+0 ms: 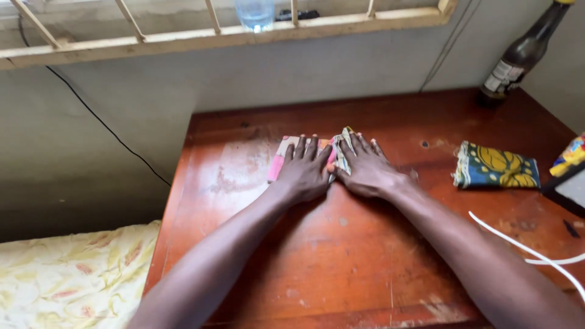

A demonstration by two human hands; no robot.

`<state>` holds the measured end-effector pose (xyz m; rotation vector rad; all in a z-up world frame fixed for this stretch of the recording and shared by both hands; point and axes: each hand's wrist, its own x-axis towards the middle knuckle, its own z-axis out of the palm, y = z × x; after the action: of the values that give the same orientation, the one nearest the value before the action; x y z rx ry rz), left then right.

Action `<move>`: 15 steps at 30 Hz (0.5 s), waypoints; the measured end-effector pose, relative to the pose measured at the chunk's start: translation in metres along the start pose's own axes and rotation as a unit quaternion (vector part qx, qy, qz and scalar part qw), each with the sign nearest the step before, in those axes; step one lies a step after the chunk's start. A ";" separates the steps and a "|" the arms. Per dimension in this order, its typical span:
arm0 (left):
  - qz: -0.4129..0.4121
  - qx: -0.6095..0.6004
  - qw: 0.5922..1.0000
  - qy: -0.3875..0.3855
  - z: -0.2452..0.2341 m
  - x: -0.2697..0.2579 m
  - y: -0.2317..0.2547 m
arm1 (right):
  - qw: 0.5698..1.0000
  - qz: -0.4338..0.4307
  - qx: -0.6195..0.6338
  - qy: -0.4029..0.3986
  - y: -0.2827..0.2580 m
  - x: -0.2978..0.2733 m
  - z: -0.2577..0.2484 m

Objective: Cleaning a wooden desk surface using two pieces of cloth.

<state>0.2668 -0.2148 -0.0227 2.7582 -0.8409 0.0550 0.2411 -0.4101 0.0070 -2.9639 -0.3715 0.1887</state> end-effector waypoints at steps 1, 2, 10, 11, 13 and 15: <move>0.001 -0.003 1.000 -0.003 -0.007 -0.019 0.009 | 1.000 0.003 0.001 -0.003 -0.007 -0.016 -0.001; 0.009 0.005 1.000 -0.029 -0.017 -0.036 0.017 | 1.000 -0.007 -0.015 -0.020 -0.014 -0.030 -0.003; 0.080 -0.021 0.991 -0.103 -0.058 -0.179 0.049 | 0.992 -0.088 -0.030 -0.084 -0.043 -0.166 -0.008; 0.105 -0.026 0.991 -0.074 -0.054 -0.196 0.046 | 0.971 -0.179 -0.149 0.052 -0.039 -0.182 0.002; 0.127 -0.033 0.990 -0.048 -0.044 -0.226 0.044 | 0.912 -0.260 -0.258 0.187 -0.025 -0.208 0.029; 0.188 -0.010 0.982 0.018 -0.033 -0.248 0.043 | 0.947 -0.268 -0.166 0.062 -0.003 -0.228 0.062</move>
<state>0.0375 -0.1062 -0.0082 2.5327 -1.3329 0.1639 0.0122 -0.4567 -0.0288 -3.0181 -1.2757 -0.1378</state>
